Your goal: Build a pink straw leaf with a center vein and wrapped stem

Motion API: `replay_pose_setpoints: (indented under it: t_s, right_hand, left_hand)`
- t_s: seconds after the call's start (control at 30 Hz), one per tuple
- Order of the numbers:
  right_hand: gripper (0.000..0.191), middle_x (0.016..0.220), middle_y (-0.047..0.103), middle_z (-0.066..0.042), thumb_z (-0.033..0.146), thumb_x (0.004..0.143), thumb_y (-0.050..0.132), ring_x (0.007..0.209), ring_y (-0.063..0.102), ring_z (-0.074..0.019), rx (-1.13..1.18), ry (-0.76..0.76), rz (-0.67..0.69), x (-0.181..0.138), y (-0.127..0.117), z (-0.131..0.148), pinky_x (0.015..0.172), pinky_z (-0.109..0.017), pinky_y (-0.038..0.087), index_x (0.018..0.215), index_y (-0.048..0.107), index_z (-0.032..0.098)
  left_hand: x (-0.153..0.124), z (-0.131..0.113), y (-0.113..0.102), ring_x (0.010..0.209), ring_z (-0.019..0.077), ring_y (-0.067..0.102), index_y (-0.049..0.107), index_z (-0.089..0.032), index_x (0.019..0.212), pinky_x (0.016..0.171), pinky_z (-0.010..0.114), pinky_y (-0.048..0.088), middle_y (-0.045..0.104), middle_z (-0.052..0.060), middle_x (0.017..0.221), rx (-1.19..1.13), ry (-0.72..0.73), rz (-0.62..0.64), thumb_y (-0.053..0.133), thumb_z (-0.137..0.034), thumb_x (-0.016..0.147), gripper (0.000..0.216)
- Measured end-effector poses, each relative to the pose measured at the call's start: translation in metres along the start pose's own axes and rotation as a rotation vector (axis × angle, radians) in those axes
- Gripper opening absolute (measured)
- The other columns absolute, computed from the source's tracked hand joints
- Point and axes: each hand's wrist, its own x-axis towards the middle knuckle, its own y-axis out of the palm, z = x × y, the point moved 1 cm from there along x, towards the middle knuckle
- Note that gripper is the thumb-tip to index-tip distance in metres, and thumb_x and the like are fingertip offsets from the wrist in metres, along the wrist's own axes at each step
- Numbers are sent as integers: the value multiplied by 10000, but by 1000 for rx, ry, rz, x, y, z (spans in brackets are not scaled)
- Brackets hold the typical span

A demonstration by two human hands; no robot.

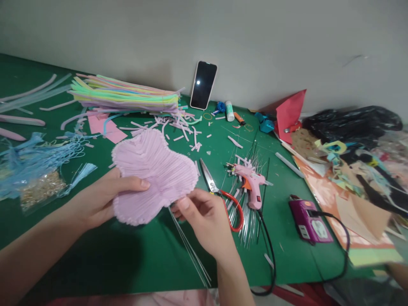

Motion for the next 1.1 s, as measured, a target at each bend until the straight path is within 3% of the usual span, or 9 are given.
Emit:
replay_pose_setpoints:
  t_s: [0.13,0.37,0.47,0.57,0.8,1.1]
  right_hand:
    - [304,580,685,-17,436,808,690,537,628,-145,68,106,34,1,5,-3,544,-260,525,623,671,196]
    - [291,675,722,-36,441,846,648,561,641,-128,288,82,26,3,8,-8,533,-236,530,707,710,193]
    - [139,719,729,-8,358,813,711,589,656,-102,385,115,40,2,14,-9,532,-190,534,823,729,221]
    - [128,667,716,14,287,724,796,584,666,-104,366,103,38,-1,23,-7,532,-182,552,817,731,228]
    - [104,650,725,-1,290,725,787,541,671,-120,315,69,-35,-6,35,-5,521,-202,581,744,723,210]
    - [116,567,675,36,242,739,759,490,628,-75,280,-24,-173,-6,44,-2,492,-142,538,660,690,193]
  left_hand:
    - [0,1,-1,868,264,728,711,-200,1011,644,254,584,772,55,939,1,7,24,735,-157,728,287]
    - [4,4,-2,916,230,719,700,-183,1050,718,235,583,763,70,983,-35,20,73,720,-195,796,256]
    - [5,5,-2,935,230,712,704,-163,1017,730,237,584,759,75,994,-64,60,53,720,-208,801,221]
    - [5,6,-1,956,228,703,684,-168,1077,734,236,584,747,71,1046,-54,80,12,723,-217,800,284]
    - [5,5,0,949,234,701,612,-195,1235,701,232,581,743,67,1035,-27,117,-17,750,-228,774,483]
    - [7,11,-1,808,192,691,688,-167,1038,641,255,580,735,46,971,-47,175,30,746,-223,784,266]
